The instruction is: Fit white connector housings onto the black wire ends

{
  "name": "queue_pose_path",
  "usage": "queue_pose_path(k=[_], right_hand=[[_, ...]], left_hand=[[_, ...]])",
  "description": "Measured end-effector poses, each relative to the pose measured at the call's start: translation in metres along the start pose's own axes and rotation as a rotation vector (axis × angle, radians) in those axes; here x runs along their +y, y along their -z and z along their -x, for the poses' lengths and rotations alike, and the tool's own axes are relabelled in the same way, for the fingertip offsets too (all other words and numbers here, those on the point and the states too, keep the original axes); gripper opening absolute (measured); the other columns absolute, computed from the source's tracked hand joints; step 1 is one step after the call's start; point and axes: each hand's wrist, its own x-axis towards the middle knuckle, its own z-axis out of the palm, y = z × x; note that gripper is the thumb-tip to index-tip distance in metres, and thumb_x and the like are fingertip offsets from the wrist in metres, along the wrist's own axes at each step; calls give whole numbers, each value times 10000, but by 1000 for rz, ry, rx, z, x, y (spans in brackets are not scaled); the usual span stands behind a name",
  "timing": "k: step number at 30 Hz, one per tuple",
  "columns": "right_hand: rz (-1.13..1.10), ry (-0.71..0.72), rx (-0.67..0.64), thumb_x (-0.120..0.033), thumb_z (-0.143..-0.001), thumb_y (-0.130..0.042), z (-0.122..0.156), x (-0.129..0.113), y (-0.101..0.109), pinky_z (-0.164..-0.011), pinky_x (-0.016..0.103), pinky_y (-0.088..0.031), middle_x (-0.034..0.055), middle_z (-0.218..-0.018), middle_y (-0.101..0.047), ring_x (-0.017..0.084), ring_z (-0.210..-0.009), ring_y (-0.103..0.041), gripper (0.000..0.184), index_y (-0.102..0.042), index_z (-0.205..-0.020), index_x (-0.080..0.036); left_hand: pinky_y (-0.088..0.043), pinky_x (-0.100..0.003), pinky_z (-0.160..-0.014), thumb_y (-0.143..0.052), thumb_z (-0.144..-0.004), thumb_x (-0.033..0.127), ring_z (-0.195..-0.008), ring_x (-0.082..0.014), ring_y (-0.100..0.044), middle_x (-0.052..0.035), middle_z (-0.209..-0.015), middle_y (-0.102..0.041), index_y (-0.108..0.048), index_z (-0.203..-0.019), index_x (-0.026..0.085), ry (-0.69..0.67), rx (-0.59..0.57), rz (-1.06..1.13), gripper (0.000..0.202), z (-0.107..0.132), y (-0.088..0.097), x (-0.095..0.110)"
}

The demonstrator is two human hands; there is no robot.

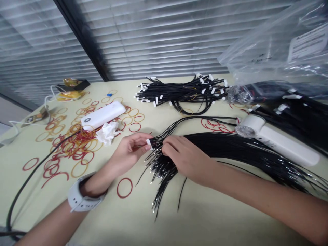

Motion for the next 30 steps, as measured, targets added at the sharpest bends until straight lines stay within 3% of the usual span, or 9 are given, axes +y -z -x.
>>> queue_pose_path(k=[6, 11, 18, 30], right_hand=[[-104, 14, 207, -80, -824, -399, 2, -2, -6, -697, 275, -359, 62, -785, -527, 137, -740, -430, 177, -564, -885, -105], [-173, -39, 160, -196, -847, -410, -1, -5, -2, -640, 264, -340, 44, -723, -505, 120, -676, -424, 198, -558, -738, -122], [-261, -206, 188, -196, -862, -400, -2, -1, -4, -667, 253, -336, 34, -750, -515, 112, -713, -444, 171, -538, -790, -127], [-257, -210, 149, -177, -847, -399, -3, -3, -2, -660, 254, -313, 32, -735, -508, 111, -692, -434, 157, -513, -754, -122]], left_hand=[[-452, -203, -620, -562, -782, 201, -728, -126, -578, -53, -805, -625, -531, -972, 115, 15, -26, 11, 211, 0, 1, 0], [-451, -188, -622, -571, -769, 175, -728, -118, -576, -48, -805, -626, -540, -951, 112, 8, -27, 31, 195, 1, 0, 1], [-453, -188, -616, -578, -761, 185, -717, -119, -574, -39, -779, -621, -546, -938, 122, 14, -60, 12, 190, 3, -1, 5], [-461, -181, -620, -579, -754, 174, -720, -115, -574, -41, -801, -623, -557, -932, 123, 15, -70, 14, 187, 5, -2, 3]])
